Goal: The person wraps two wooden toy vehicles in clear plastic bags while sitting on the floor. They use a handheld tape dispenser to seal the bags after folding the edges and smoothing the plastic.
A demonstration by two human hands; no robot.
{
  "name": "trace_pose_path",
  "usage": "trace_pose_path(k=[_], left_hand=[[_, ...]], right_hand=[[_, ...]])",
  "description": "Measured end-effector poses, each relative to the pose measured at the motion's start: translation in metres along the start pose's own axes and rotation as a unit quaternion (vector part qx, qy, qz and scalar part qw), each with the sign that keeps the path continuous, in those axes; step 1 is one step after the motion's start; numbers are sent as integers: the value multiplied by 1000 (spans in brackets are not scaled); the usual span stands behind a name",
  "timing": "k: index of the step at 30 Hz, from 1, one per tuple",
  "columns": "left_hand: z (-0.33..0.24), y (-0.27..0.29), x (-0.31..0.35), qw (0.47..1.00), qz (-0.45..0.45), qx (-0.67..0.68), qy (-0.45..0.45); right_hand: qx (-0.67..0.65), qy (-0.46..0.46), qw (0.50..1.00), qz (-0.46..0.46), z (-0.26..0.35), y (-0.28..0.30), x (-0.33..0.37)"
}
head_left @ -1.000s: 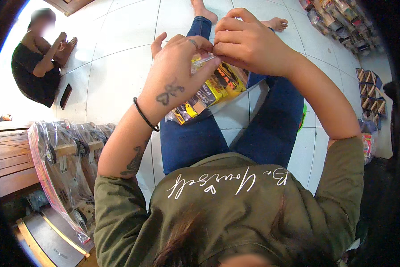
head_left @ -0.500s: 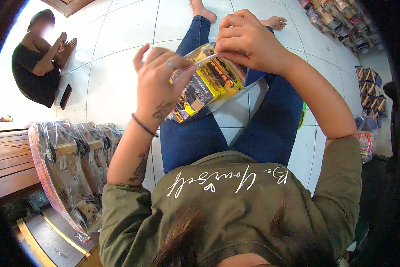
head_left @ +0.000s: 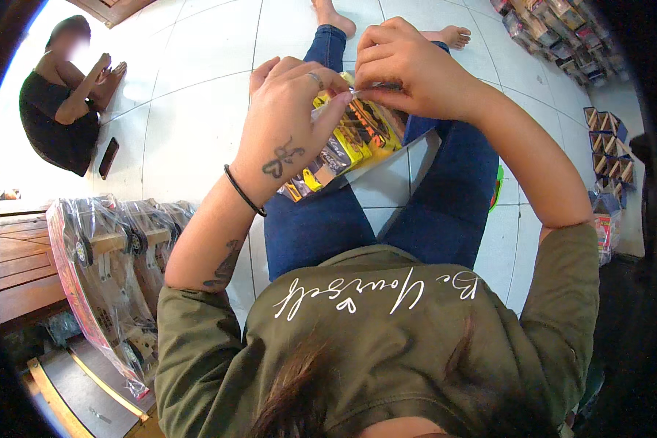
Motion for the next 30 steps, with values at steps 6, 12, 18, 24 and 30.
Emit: trace_pose_path(k=[6,12,18,24,30], left_hand=[[36,-25,-6,908,179,299,232],[14,-14,-10,990,71,90,77],[-5,-14,5,996,-8,-84,6],[0,-22,17,997,-51,-56,12],[8,-16,28,997,-53,-63,1]], right_hand=[[127,99,982,-103,9,-3,2],[224,121,967,-26,9,-11,5],[71,67,995,-4,-10,-4,4],[65,-51,997,11,-22,27,23],[40,27,996,-73,-7,-9,16]])
Point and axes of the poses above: each hand's wrist, its own x-axis away from the middle knuckle, its own y-axis out of the back of the hand, z = x × y, the point moved 4 cm from there along -x, towards the middle knuckle, and after that the axes turned 3 degrees about -x, right-handed, at the moved point
